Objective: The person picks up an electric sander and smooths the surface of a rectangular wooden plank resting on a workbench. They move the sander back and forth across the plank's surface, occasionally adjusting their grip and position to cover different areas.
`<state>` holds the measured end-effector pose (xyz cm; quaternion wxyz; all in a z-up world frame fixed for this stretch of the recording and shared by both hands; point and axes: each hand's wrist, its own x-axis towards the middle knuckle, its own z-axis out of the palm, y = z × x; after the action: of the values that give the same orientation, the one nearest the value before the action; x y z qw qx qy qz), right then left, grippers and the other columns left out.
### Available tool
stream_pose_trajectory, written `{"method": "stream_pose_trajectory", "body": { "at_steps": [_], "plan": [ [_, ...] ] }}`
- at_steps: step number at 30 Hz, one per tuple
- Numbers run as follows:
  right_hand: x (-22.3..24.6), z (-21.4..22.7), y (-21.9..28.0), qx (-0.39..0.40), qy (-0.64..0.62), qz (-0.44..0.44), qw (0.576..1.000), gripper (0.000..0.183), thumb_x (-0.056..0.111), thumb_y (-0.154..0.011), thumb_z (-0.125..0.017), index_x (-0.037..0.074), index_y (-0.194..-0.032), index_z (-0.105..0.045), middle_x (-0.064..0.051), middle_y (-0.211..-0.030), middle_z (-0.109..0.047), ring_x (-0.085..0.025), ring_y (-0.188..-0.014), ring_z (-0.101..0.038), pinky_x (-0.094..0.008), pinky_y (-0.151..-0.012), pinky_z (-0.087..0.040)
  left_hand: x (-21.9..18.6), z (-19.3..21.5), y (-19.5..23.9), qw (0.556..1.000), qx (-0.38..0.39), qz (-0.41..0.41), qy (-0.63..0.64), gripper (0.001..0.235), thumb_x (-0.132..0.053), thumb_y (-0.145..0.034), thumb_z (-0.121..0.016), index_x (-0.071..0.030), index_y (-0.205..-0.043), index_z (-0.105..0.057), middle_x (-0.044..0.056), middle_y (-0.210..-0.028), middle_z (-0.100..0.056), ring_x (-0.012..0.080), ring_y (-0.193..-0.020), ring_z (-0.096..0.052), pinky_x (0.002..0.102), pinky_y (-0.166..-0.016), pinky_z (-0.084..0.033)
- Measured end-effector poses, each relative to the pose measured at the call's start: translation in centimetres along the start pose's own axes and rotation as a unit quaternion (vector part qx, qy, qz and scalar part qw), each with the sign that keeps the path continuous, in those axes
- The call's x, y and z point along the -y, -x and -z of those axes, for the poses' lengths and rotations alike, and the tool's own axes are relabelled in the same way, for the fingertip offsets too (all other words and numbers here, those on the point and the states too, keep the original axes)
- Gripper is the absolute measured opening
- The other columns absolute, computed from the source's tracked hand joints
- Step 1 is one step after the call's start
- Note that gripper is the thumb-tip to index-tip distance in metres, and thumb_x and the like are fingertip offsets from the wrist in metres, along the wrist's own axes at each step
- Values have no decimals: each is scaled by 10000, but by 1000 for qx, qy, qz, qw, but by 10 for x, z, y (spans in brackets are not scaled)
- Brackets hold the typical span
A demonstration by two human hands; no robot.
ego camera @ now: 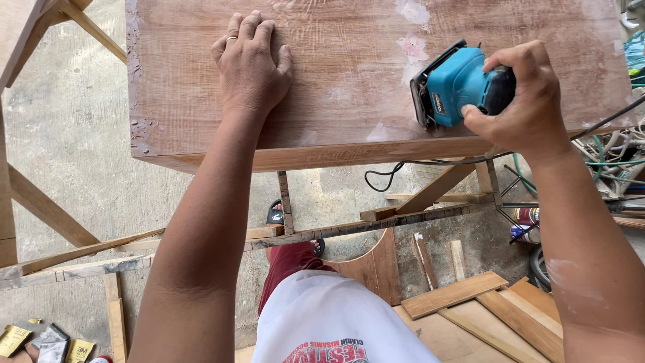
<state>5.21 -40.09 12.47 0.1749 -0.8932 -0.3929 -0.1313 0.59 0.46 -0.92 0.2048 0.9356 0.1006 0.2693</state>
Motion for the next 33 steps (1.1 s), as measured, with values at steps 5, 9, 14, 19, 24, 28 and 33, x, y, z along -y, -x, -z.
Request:
{"method": "stream_pose_trajectory", "body": {
  "at_steps": [5, 9, 14, 19, 24, 28, 33],
  "plan": [
    [4, -10, -12, -54, 31, 11, 998, 541, 115, -794, -864, 31, -1228, -551, -218, -1166, -534, -387, -1030, -619, -475, -771, -544, -1, -2, -1, 1000, 14, 6, -4, 455, -379, -919, -619, -109, -1279, -680, 116, -1427, -582, 375, -1371, -435, 481, -1061, -254],
    [6, -5, -14, -63, 29, 4, 998, 546, 102, -762, -850, 29, -1214, -554, -213, -1197, -537, -392, -1040, -604, -493, -816, -518, 3, 0, -1, 1000, 20, 2, 3, 459, -373, -915, -620, -111, -1284, -694, 121, -1432, -590, 380, -1376, -436, 481, -1059, -259],
    [8, -3, -3, -37, 48, 8, 998, 573, 128, -765, -868, 34, -1254, -584, -235, -1182, -558, -391, -991, -627, -477, -743, -538, -2, -5, -1, 1000, 13, 10, -18, 402, -368, -905, -600, -133, -1225, -663, 131, -1438, -576, 391, -1364, -454, 500, -1043, -276],
    [22, -11, -16, -77, 35, 16, 996, 541, 116, -754, -847, 39, -1206, -559, -204, -1149, -524, -387, -1013, -613, -482, -749, -539, 0, -2, -1, 1000, 19, -1, -2, 458, -374, -920, -608, -109, -1286, -678, 131, -1446, -577, 380, -1380, -438, 485, -1056, -265],
    [17, -8, 1, -64, 19, -10, 998, 558, 114, -747, -865, 35, -1198, -546, -207, -1158, -507, -394, -1032, -597, -491, -784, -525, 3, -3, -1, 999, 28, 21, 16, 453, -358, -915, -602, -110, -1286, -682, 119, -1461, -567, 374, -1402, -417, 480, -1087, -239],
    [10, -18, -4, -106, 57, -22, 993, 560, 117, -741, -866, 44, -1195, -545, -189, -1138, -512, -384, -1013, -589, -498, -768, -530, 3, -8, 0, 1000, 7, 15, -4, 432, -379, -895, -595, -130, -1237, -684, 109, -1433, -592, 374, -1383, -446, 480, -1063, -265],
    [8, -15, -6, -113, 46, -24, 992, 586, 108, -745, -872, 42, -1203, -512, -191, -1130, -508, -387, -1039, -569, -507, -779, -529, 4, -2, -2, 1000, 10, 4, 5, 436, -376, -902, -614, -124, -1251, -690, 110, -1425, -600, 385, -1379, -448, 478, -1064, -265]
  ]
}}
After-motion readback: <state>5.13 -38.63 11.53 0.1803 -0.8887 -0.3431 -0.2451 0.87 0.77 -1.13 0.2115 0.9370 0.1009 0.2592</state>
